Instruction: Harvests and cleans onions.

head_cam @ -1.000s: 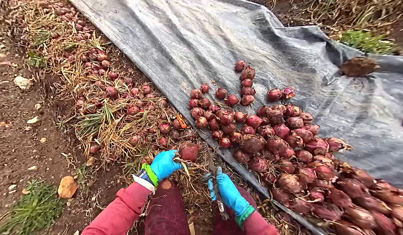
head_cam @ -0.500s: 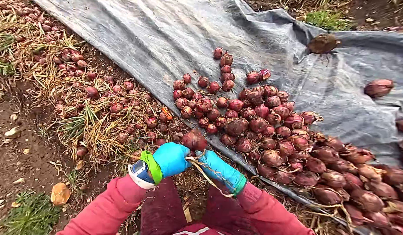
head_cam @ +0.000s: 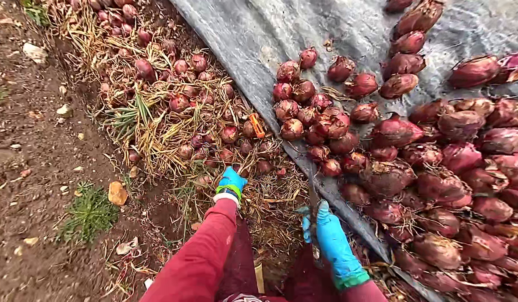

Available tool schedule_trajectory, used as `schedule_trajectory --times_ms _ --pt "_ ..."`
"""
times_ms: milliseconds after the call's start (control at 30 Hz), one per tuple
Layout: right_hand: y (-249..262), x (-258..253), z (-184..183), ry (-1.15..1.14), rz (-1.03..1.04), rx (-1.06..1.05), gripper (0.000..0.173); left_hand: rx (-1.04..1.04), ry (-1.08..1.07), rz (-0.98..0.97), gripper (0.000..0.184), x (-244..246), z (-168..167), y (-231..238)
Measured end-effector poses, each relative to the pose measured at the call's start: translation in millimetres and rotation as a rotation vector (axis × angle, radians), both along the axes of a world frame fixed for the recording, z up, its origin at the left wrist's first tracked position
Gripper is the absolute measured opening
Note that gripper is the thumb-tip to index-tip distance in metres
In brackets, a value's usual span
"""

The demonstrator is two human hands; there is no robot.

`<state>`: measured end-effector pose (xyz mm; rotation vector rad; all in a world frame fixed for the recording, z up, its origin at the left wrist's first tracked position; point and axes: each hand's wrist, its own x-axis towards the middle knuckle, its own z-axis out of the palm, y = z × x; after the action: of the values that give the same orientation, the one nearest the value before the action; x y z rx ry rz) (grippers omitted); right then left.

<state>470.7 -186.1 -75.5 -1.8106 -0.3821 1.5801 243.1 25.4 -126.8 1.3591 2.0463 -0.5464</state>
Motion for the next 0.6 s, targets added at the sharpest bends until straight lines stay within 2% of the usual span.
schedule_trajectory --times_ms 33,100,167,233,267,333,400,467,533,600 --pt "-1.6 -7.2 1.5 0.022 -0.008 -0.016 0.085 -0.019 -0.006 0.023 0.072 1.8 -10.9 -4.3" --pt "-0.7 -15.3 4.4 0.058 -0.032 -0.032 0.083 -0.01 -0.167 0.19 0.051 -3.8 -16.9 7.9" --pt "-0.1 -19.8 2.6 0.108 -0.041 -0.081 0.084 -0.053 -0.366 0.316 0.038 -8.4 4.4 20.6" --pt "12.7 -19.5 -4.6 0.182 -0.009 -0.115 0.086 -0.013 -0.554 0.258 0.033 -3.7 41.8 26.4" --pt "19.7 -19.7 -6.5 0.217 0.033 -0.1 0.085 0.024 -0.63 0.157 0.032 -0.9 64.8 24.8" --pt "33.9 -22.5 2.2 0.285 0.128 0.051 0.082 0.085 -0.648 -0.201 0.034 0.6 117.6 18.0" --pt "53.1 -26.1 29.0 0.307 0.17 0.247 0.08 0.107 -0.606 -0.517 0.04 5.5 170.5 7.4" --pt "64.1 -29.4 62.8 0.216 0.221 0.405 0.08 0.001 -0.537 -0.808 0.043 7.6 209.1 -4.1" --pt "63.2 -29.4 87.7 0.065 0.348 0.478 0.075 -0.118 -0.447 -0.994 0.044 1.6 232.5 -10.7" --pt "48.9 -26.8 96.7 0.004 0.432 0.433 0.079 -0.107 -0.27 -1.059 0.043 -10.3 245.0 -11.3"
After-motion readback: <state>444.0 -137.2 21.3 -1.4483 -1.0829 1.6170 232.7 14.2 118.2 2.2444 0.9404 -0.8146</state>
